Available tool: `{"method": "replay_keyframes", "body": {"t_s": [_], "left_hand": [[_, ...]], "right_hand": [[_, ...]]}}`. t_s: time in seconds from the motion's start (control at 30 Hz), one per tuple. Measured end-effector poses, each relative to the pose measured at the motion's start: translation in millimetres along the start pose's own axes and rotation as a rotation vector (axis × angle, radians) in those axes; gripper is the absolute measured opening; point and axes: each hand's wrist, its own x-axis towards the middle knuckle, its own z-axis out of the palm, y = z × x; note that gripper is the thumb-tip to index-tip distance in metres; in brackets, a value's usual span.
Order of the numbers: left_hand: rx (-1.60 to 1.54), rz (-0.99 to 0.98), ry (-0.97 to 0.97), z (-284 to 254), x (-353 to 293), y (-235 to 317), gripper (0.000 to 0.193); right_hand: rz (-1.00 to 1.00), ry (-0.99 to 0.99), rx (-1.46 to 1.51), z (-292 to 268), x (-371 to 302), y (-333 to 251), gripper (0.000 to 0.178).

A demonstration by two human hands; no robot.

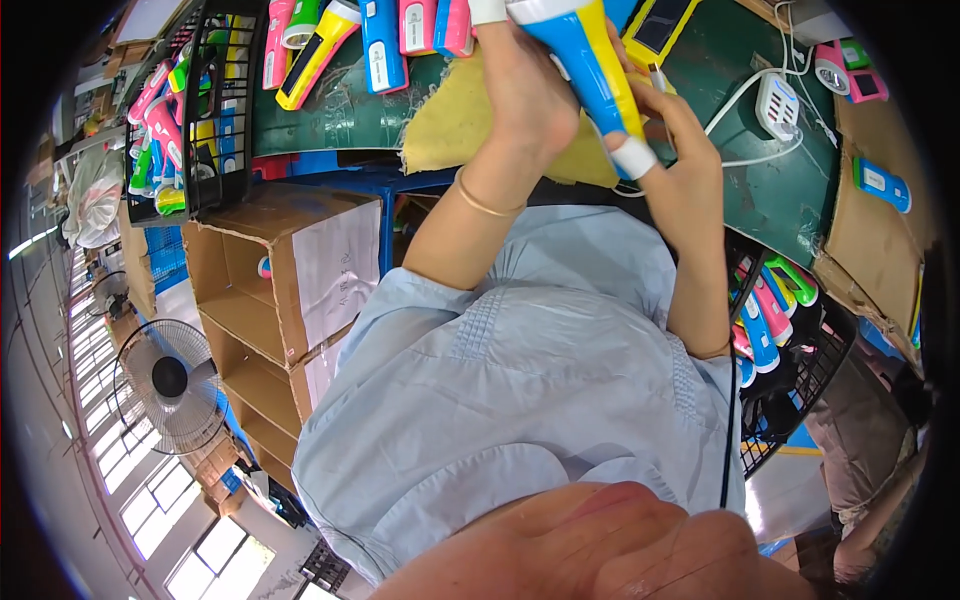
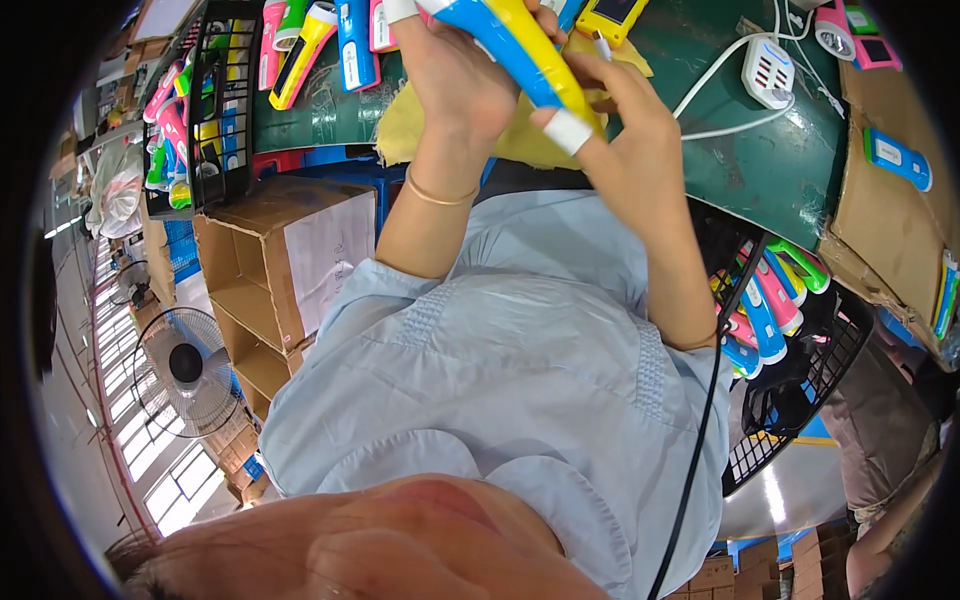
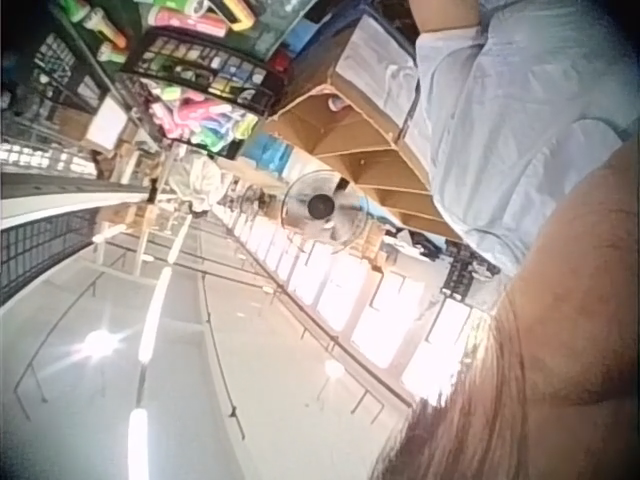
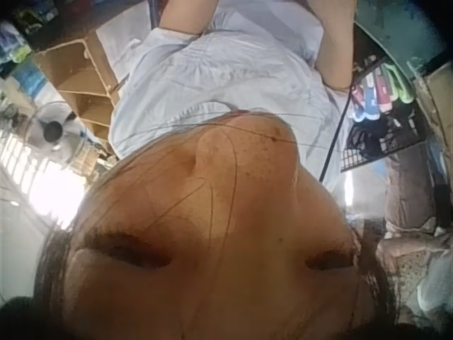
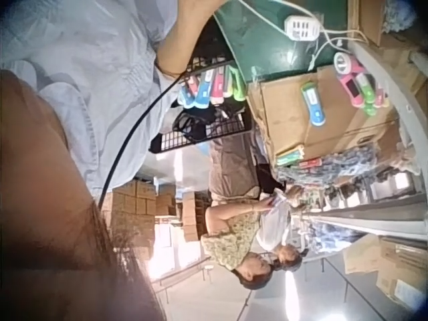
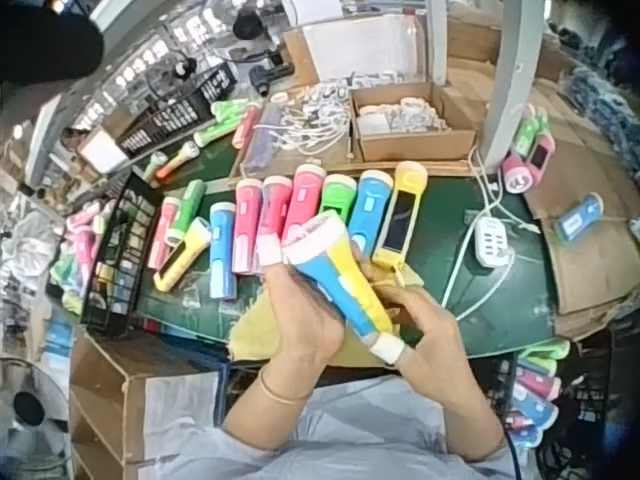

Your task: Testing the functionality and light output of various plastic handheld flashlights at an assembly line.

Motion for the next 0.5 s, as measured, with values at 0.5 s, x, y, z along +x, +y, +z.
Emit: {"method": "replay_keyframes", "body": {"t_s": [0.5], "left_hand": [[0.269, -0.228, -0.012, -4.3, 17.6, -23.8, 0.057]], "right_hand": [[0.574, -0.017, 0.578, 3.6, -19.9, 108.9, 0.043]]}}
